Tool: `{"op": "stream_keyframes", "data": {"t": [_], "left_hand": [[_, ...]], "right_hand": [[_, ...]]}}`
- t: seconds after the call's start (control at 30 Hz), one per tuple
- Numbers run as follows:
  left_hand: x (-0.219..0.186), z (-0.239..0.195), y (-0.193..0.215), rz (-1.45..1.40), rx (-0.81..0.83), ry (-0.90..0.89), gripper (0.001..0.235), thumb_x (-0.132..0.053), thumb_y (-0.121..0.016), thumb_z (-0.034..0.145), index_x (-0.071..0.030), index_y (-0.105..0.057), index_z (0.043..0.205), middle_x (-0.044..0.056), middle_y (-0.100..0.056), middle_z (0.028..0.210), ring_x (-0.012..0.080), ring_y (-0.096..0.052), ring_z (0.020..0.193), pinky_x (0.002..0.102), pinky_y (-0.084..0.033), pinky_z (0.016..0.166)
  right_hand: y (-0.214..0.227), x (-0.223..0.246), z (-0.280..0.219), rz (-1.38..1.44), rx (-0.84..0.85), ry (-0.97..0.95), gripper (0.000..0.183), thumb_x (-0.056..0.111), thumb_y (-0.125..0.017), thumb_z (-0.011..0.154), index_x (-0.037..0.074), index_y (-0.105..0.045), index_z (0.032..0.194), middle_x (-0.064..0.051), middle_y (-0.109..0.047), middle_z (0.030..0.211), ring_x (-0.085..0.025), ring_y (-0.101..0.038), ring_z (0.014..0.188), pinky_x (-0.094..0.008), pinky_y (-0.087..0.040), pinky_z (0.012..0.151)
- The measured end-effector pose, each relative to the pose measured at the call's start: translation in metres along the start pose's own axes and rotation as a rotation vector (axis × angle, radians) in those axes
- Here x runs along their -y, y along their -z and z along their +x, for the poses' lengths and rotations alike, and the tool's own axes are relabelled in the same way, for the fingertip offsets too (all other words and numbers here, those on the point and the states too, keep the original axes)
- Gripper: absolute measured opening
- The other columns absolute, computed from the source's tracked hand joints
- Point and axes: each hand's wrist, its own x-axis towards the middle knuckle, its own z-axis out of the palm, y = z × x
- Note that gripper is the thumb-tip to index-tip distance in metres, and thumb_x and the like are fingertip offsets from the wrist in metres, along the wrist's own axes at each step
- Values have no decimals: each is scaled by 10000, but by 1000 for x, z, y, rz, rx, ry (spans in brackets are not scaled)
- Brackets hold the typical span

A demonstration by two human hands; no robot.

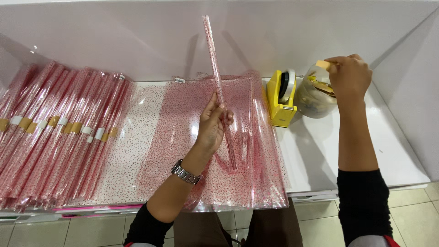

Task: The person rolls up several long pieces of patterned paper by hand and secures each roll with a piece of tape from a dispenser.

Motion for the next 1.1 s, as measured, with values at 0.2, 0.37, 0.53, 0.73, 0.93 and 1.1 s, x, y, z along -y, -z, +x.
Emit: {"op": "stream_keyframes", "data": {"t": [0.2,0.37,0.53,0.73,0.93,1.1], "left_hand": [[4,-1,4,157,70,-133,655,-109,-522,995,-126,-227,1581,88,-482,1086,153,-628,785,256,-541,665],[1,-7,3,196,40,-112,633,-116,-522,998,-119,-254,1572,115,-511,1090,165,-637,754,271,-535,640],[-2,-9,-3,213,43,-107,648,-142,-560,991,-110,-270,1569,106,-541,1066,131,-615,723,248,-516,629],[6,-5,1,287,51,-116,631,-51,-552,979,-126,-310,1557,144,-536,1163,102,-595,736,234,-519,633],[7,-10,-5,324,89,-106,628,-36,-577,962,-127,-350,1540,171,-533,1204,106,-614,746,233,-522,635],[17,-4,5,295,61,-113,545,-44,-613,950,-93,-457,1469,169,-567,1205,147,-670,707,235,-549,588]], "right_hand": [[65,104,-44,673,-78,93,272,55,-786,843,248,-822,1032,-108,-661,902,-253,-642,745,-313,-533,636],[62,175,-84,1017,234,126,193,28,-767,844,131,-792,1006,-155,-732,881,-229,-664,707,-278,-527,579],[33,202,-101,1412,443,59,216,25,-736,890,23,-734,1106,-156,-716,845,-133,-609,746,-247,-548,660],[29,201,-106,1411,457,67,164,44,-675,934,17,-735,1084,-128,-674,836,-138,-625,696,-261,-587,630],[10,186,-108,1431,567,-64,181,118,-680,958,-12,-719,1078,-65,-626,822,-111,-638,694,-237,-602,628],[21,184,-106,1410,549,-143,300,128,-831,823,-64,-727,1028,-148,-684,717,-111,-635,570,-200,-565,507]]}}
